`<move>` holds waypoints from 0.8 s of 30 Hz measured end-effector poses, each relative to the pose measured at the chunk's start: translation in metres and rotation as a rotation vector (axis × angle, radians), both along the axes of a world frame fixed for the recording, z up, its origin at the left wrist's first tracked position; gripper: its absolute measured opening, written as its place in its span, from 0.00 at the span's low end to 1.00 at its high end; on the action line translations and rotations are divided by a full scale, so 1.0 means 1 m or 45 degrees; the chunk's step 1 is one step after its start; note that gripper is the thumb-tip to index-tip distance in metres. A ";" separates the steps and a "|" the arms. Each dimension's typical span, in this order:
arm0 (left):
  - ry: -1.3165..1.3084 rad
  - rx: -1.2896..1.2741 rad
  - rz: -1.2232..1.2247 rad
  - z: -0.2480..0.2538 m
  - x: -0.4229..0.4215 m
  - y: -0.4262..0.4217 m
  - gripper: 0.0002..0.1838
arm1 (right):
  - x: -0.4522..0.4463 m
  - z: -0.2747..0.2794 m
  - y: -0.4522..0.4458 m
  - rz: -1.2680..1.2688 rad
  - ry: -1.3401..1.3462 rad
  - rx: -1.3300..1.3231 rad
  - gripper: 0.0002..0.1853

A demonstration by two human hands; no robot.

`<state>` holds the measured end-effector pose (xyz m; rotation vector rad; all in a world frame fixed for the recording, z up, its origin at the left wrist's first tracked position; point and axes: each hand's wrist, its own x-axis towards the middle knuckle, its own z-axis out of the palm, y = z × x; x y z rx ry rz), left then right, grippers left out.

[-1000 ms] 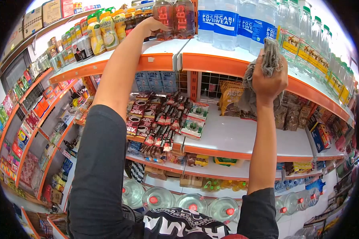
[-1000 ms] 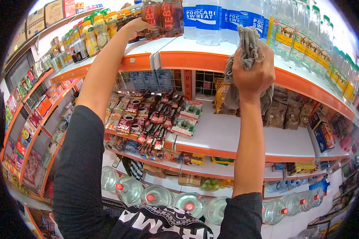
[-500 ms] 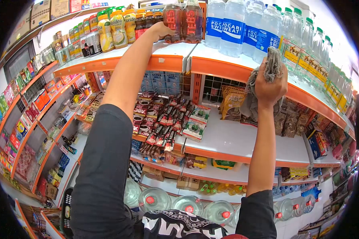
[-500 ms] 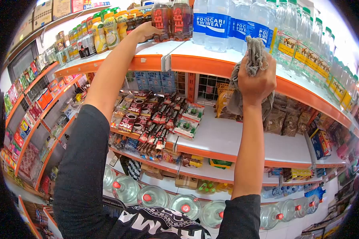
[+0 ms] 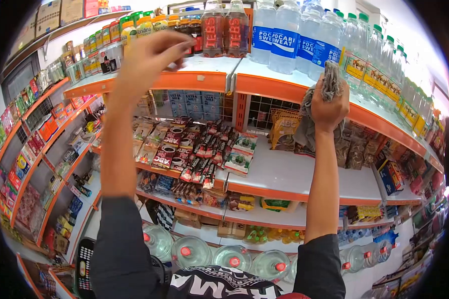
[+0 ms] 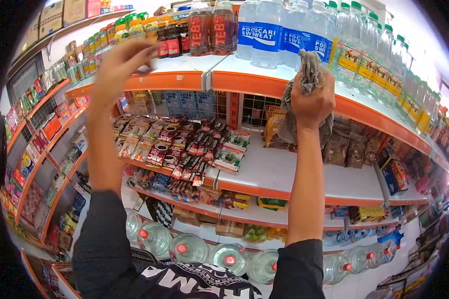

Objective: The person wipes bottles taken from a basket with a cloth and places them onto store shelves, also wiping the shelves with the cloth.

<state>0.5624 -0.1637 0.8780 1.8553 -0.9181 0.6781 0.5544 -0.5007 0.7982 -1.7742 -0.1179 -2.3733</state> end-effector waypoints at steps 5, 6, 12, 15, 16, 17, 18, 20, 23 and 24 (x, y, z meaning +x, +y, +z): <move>-0.716 -0.450 -0.629 -0.034 -0.132 0.084 0.21 | -0.001 0.002 -0.001 -0.059 0.009 0.002 0.12; -0.771 -0.653 -0.884 -0.023 -0.159 0.061 0.21 | -0.002 0.001 -0.001 -0.073 0.033 0.010 0.12; -0.662 -0.109 -0.873 -0.016 -0.199 0.109 0.24 | 0.001 0.001 -0.001 -0.153 0.023 0.053 0.13; -0.596 0.009 -0.824 -0.018 -0.212 0.118 0.25 | 0.002 0.002 -0.001 -0.118 0.004 0.037 0.13; -0.582 0.033 -0.818 -0.018 -0.215 0.120 0.26 | 0.002 0.002 -0.002 -0.109 -0.006 0.030 0.13; -0.566 0.053 -0.816 -0.018 -0.219 0.121 0.26 | 0.002 0.002 -0.002 -0.101 -0.019 0.023 0.13; -0.559 0.067 -0.803 -0.018 -0.221 0.123 0.27 | 0.002 0.002 -0.001 -0.090 -0.019 0.026 0.13; -0.555 0.078 -0.791 -0.018 -0.226 0.127 0.28 | 0.000 0.001 -0.002 -0.122 0.025 0.050 0.14; -0.631 0.044 -0.791 -0.019 -0.229 0.137 0.30 | 0.002 0.004 0.000 -0.129 0.027 0.060 0.14; -0.677 0.022 -0.798 -0.019 -0.230 0.141 0.31 | 0.002 0.003 0.000 -0.125 0.017 0.056 0.14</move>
